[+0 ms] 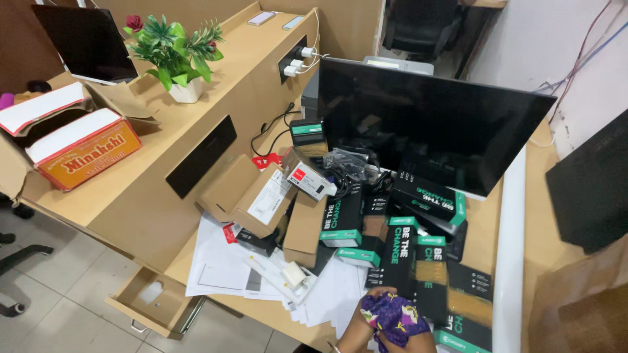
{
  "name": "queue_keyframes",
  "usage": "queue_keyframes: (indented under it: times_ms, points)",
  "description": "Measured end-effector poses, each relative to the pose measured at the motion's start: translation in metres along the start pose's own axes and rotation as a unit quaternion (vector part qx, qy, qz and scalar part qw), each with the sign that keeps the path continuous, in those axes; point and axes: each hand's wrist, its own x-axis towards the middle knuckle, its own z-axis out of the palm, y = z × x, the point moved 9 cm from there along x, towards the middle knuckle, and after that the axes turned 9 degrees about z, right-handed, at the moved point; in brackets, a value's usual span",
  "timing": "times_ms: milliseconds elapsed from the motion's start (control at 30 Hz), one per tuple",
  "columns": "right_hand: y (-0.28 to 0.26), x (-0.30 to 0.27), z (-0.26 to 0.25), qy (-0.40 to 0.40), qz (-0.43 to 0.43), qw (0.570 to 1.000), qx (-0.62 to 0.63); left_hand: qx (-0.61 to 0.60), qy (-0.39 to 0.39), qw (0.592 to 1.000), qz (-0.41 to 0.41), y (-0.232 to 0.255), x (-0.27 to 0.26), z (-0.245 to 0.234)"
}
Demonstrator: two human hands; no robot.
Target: The person removes a power cable from a bag, uncoils it by hand, and places it into a small cardboard box on a desk cluttered with electronic product packaging.
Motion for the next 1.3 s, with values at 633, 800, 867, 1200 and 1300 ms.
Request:
queue_keyframes:
  times_ms: [633,800,867,1200,1300]
  points:
    - [-0.048,0.121,0.023,0.189,0.1,0.958,0.194,0.598,-0.206,0.74,0.229,0.241,0.175,-0.035]
    - [-0.049,0.141,0.002,0.227,0.284,0.846,0.389,0.741,-0.136,0.624,0.207,0.212,0.319,-0.077]
    - [-0.059,0.148,-0.007,0.245,0.26,0.839,0.41,0.781,-0.135,0.594,0.14,0.183,0.379,-0.097]
    - [0.03,0.143,0.015,0.264,0.309,0.85,0.335,0.801,-0.137,0.577,-0.082,0.008,0.457,-0.142]
    - [0.045,0.136,0.02,0.263,0.296,0.84,0.371,0.844,-0.122,0.522,0.002,-0.005,0.466,-0.133]
